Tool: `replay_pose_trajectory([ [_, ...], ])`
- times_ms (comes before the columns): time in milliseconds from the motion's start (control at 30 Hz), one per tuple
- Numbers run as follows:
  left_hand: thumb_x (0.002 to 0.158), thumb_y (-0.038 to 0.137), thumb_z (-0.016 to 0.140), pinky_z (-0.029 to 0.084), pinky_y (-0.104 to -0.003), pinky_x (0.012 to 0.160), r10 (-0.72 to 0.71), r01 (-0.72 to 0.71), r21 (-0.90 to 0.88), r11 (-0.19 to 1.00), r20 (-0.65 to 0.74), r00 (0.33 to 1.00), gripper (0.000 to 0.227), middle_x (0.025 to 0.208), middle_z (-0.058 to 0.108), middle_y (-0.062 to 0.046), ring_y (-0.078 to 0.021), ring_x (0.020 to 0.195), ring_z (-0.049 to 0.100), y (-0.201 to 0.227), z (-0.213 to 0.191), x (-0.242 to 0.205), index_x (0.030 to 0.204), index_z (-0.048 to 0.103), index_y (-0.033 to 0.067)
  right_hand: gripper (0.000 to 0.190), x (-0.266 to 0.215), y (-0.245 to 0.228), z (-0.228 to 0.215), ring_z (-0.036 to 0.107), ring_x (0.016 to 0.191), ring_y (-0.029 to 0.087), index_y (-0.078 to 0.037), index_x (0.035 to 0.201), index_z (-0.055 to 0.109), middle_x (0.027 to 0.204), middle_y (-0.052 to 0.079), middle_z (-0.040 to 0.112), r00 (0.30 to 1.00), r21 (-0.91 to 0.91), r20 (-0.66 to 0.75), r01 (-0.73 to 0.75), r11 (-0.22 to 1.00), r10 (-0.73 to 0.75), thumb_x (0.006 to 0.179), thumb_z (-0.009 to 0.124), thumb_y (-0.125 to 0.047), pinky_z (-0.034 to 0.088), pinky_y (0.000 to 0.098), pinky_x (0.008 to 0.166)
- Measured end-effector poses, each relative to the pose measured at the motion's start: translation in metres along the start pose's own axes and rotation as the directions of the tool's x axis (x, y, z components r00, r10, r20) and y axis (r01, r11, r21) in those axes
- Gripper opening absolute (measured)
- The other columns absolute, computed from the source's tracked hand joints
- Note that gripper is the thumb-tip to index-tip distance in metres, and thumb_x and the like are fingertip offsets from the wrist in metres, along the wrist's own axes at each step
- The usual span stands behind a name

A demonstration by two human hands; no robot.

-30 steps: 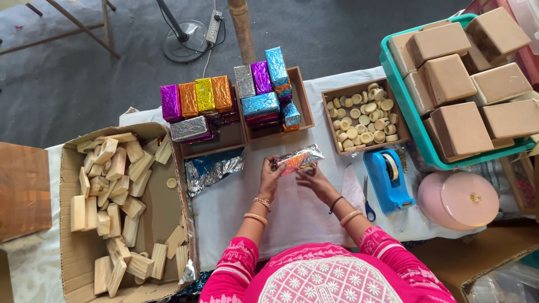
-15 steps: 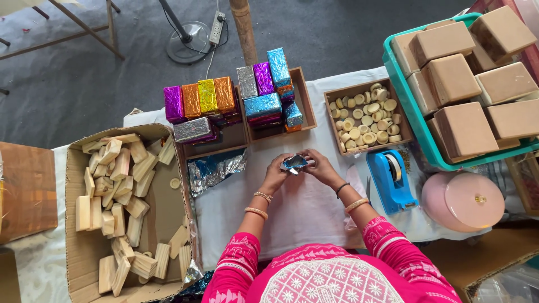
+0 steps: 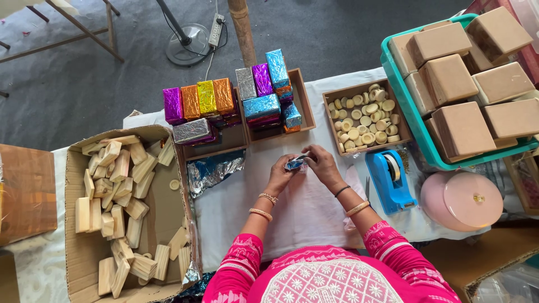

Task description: Wrapping small wooden products in foil and packing them into boxes.

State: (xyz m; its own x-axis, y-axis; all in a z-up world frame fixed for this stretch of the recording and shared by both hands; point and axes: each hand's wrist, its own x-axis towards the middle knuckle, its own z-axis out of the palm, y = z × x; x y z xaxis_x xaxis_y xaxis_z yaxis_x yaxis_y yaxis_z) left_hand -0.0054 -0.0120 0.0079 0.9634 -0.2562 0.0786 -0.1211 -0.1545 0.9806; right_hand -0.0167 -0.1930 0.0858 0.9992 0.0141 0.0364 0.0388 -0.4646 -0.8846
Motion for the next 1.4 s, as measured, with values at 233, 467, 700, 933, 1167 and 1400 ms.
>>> replay_pose_trajectory([
  [233, 0.083, 0.009, 0.079, 0.056, -0.032, 0.087, -0.032, 0.036, 0.087, 0.996, -0.050, 0.998, 0.031, 0.109, 0.072, -0.007, -0.0200, 0.099, 0.071, 0.000, 0.007, 0.007, 0.113, 0.072, 0.0091, 0.035, 0.000, 0.019, 0.007, 0.068, 0.080, 0.014, -0.005, 0.117, 0.061, 0.093, 0.006, 0.067, 1.000, 0.120, -0.007, 0.005, 0.993, -0.004, 0.085, 0.077, -0.001, 0.059, 0.0297, 0.073],
  [467, 0.086, 0.015, 0.077, 0.055, -0.037, 0.084, 0.021, 0.015, 0.273, 0.962, -0.128, 0.992, 0.016, 0.100, 0.074, -0.009, -0.0270, 0.092, 0.070, 0.002, 0.011, 0.010, 0.101, 0.075, 0.0086, 0.035, -0.006, 0.022, 0.016, 0.071, 0.085, 0.012, -0.007, 0.120, 0.061, 0.091, 0.004, 0.070, 0.998, 0.182, -0.070, 0.009, 0.983, 0.004, 0.088, 0.072, 0.002, 0.060, 0.0274, 0.076],
  [700, 0.084, 0.012, 0.076, 0.054, -0.039, 0.082, 0.051, 0.003, 0.311, 0.950, -0.168, 0.984, 0.009, 0.093, 0.075, -0.008, -0.0288, 0.090, 0.068, 0.014, 0.012, 0.012, 0.091, 0.074, 0.0072, 0.045, -0.022, 0.024, 0.017, 0.071, 0.085, 0.012, -0.007, 0.122, 0.052, 0.094, 0.004, 0.069, 0.969, 0.245, -0.233, -0.029, 0.969, 0.087, 0.086, 0.079, -0.004, 0.060, 0.0277, 0.076],
  [933, 0.082, 0.010, 0.074, 0.055, -0.040, 0.080, 0.004, 0.048, 0.321, 0.946, -0.158, 0.988, 0.008, 0.090, 0.074, -0.010, -0.0299, 0.088, 0.068, 0.018, 0.015, 0.014, 0.089, 0.072, 0.0061, 0.039, -0.027, 0.025, 0.028, 0.076, 0.090, 0.017, -0.006, 0.121, 0.055, 0.097, 0.007, 0.074, 0.982, 0.175, -0.188, 0.025, 0.984, 0.009, 0.087, 0.075, -0.001, 0.061, 0.0297, 0.081],
  [1167, 0.081, 0.010, 0.072, 0.056, -0.040, 0.084, 0.048, 0.022, 0.369, 0.929, -0.178, 0.983, 0.009, 0.091, 0.075, -0.010, -0.0312, 0.090, 0.069, -0.002, 0.015, 0.019, 0.089, 0.075, 0.0076, 0.031, -0.024, 0.010, 0.023, 0.074, 0.092, 0.024, -0.006, 0.117, 0.060, 0.100, 0.011, 0.071, 0.977, -0.008, -0.095, 0.193, 0.981, -0.193, 0.089, 0.070, 0.003, 0.060, 0.0353, 0.082],
  [1400, 0.081, 0.004, 0.070, 0.058, -0.036, 0.070, -0.050, 0.126, 0.307, 0.943, -0.245, 0.968, 0.015, 0.082, 0.073, -0.012, -0.0238, 0.070, 0.071, 0.043, -0.004, 0.018, 0.094, 0.076, 0.0069, 0.023, -0.021, 0.006, 0.022, 0.068, 0.091, 0.028, -0.008, 0.113, 0.062, 0.093, 0.009, 0.072, 0.973, -0.148, -0.039, 0.218, 0.965, -0.226, 0.092, 0.070, -0.006, 0.057, 0.0399, 0.080],
])
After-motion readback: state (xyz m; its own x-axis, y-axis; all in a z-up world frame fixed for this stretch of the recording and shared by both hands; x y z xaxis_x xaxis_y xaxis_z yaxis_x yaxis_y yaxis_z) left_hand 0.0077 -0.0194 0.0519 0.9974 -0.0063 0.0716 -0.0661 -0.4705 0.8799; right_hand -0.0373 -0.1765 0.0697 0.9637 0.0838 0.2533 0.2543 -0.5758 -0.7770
